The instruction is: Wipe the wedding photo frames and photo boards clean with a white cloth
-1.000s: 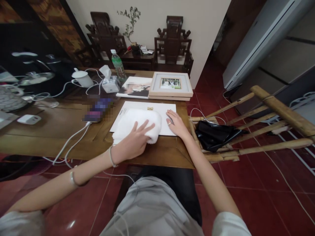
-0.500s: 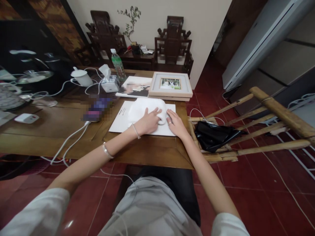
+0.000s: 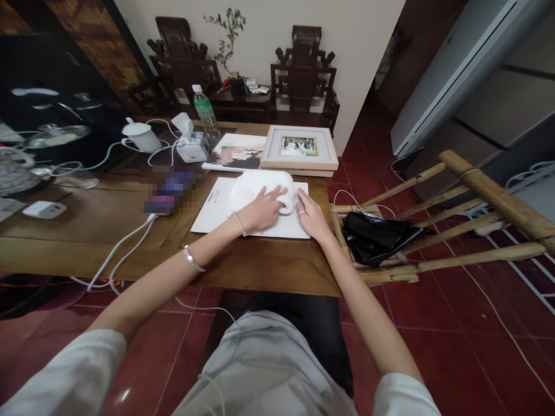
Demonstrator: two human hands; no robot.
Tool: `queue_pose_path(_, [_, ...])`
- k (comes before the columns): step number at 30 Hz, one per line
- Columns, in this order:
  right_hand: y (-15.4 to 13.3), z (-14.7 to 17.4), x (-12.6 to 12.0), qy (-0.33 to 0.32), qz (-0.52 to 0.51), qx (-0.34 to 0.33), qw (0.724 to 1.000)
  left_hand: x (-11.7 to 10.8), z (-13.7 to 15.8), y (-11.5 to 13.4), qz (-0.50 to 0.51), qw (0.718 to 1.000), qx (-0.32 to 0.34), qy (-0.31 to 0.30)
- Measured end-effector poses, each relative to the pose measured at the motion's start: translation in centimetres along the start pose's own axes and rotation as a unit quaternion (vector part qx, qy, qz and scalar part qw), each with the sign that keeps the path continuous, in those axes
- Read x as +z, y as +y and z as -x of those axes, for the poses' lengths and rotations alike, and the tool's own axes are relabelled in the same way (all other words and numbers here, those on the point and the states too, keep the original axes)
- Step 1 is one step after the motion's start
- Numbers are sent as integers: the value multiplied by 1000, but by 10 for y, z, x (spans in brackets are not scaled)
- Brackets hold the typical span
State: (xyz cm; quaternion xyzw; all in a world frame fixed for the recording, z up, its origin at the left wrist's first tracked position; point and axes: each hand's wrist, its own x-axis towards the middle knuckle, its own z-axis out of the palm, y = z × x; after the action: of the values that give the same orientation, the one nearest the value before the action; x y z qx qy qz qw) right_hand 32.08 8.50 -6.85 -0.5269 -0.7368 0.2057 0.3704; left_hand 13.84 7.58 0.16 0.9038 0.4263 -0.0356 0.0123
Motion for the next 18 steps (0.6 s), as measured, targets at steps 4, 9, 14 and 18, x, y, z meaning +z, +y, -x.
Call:
queue_pose_path(4, [1,-1,-2,57,-62,25,996,5,0,12,18,998,52,6])
queue_pose_path(9, [-1,0,-4,70,-109,18,991,-1,43,56,13,986,156,50])
queue_pose_path(14, [-4,1,-1,31,-36,0,999,-17,65,57,19,995,94,38])
queue_pose_path(18, [-1,1,2,-13,44,-51,998,-21,35,19,18,1000,-12,18])
